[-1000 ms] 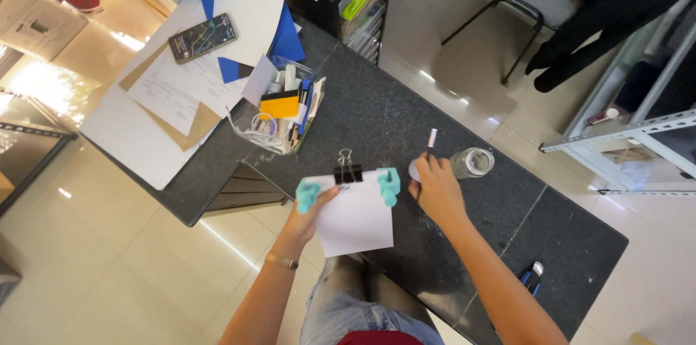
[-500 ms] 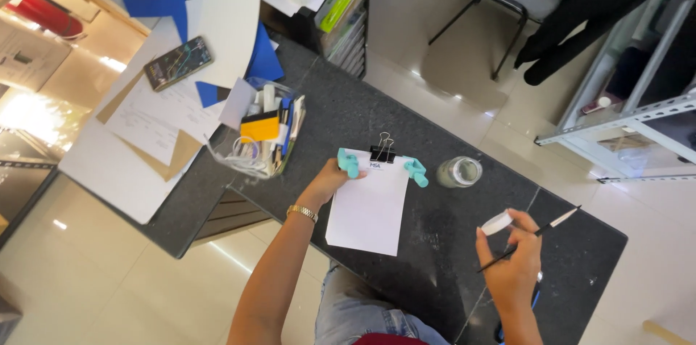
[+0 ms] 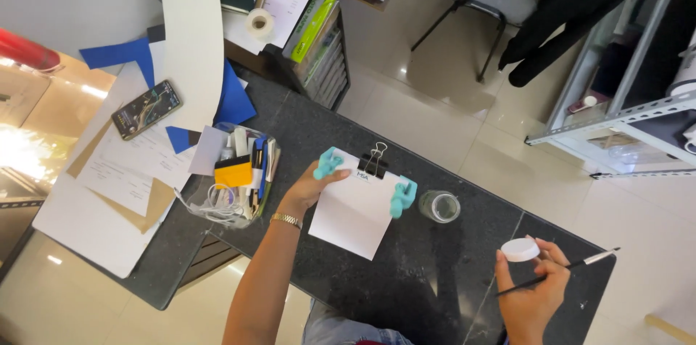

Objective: Assembling and glue-binding small notepads by aligning paper in a jig, clamping it, and applying adhesive with a brush.

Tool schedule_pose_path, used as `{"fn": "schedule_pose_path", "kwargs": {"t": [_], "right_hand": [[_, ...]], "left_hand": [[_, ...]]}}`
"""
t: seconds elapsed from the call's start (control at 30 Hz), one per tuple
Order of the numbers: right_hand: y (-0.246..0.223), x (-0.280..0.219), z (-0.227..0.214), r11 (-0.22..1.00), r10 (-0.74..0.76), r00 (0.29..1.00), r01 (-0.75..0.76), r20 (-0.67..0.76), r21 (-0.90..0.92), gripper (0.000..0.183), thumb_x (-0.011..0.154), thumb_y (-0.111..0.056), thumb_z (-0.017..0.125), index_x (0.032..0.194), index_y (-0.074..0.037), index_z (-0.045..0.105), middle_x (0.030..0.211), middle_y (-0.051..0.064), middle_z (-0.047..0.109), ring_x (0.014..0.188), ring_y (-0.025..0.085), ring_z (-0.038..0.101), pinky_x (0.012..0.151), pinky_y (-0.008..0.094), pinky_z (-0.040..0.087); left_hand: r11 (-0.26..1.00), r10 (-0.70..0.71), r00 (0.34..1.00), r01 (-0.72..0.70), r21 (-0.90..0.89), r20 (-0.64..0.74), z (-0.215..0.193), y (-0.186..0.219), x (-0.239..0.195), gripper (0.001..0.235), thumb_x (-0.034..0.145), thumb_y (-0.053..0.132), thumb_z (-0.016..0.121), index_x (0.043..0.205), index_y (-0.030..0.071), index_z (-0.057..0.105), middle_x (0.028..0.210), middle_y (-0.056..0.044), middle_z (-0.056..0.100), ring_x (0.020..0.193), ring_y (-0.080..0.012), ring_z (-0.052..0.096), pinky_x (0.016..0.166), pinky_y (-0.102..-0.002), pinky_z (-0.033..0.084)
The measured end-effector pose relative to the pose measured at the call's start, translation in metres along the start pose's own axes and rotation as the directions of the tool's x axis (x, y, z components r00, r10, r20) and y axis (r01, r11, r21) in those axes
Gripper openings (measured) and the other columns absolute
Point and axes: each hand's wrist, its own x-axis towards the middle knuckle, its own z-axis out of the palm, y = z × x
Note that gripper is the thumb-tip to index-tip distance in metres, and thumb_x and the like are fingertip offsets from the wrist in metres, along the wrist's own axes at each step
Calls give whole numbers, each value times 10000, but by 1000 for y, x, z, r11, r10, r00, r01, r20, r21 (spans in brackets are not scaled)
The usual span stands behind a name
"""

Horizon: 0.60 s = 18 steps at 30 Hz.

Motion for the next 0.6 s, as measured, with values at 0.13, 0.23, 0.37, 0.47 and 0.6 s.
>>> {"fn": "schedule_pose_path", "kwargs": {"t": [0.13, 0.23, 0.37, 0.47, 0.6], "right_hand": [[-4, -3, 3, 998, -3, 1000, 2, 15, 59, 504, 865, 82, 760, 1046, -3, 298, 1357, 323, 477, 1277, 482, 605, 983, 497, 530], [-7, -5, 5, 995, -60, 997, 56, 40, 82, 521, 869, 88, 768, 1063, 1, 292, 1347, 343, 480, 1285, 503, 598, 985, 511, 514], [-22, -5, 4, 967, -216, 971, 197, 102, 163, 510, 891, 125, 744, 1065, 15, 278, 1327, 375, 449, 1222, 558, 607, 1038, 572, 498], [-41, -7, -1, 948, -299, 944, 278, 136, 155, 521, 906, 146, 749, 1069, 33, 268, 1339, 404, 448, 1230, 580, 597, 1075, 606, 481], [-58, -20, -11, 906, -423, 883, 412, 203, 95, 503, 965, 100, 755, 1099, 46, 273, 1317, 404, 440, 1203, 582, 571, 1060, 616, 477]], "left_hand": [[779, 623, 706, -521, -348, 337, -17, -26, -20, 517, 945, 85, 696, 764, 228, 233, 746, 89, 166, 651, -24, 220, 671, -252, 254], [784, 620, 759, -613, -102, 200, -30, -53, -33, 210, 794, 143, 799, 913, 140, 626, 832, 21, 538, 812, -114, 546, 741, -286, 409], [574, 818, 460, -625, -528, 344, -25, -69, -41, 402, 905, -28, 763, 1166, 130, 500, 1220, -235, 677, 1365, -558, 497, 1161, -660, 400], [444, 891, 196, -568, -693, 410, -7, -30, -73, 451, 847, 0, 804, 1193, 164, 564, 1135, -122, 686, 1276, -515, 547, 1148, -845, 255], [457, 786, 101, -760, -463, 609, 9, 13, -133, 284, 885, 340, 815, 961, 84, 718, 891, -83, 747, 882, -231, 753, 1159, -636, 492]]}}
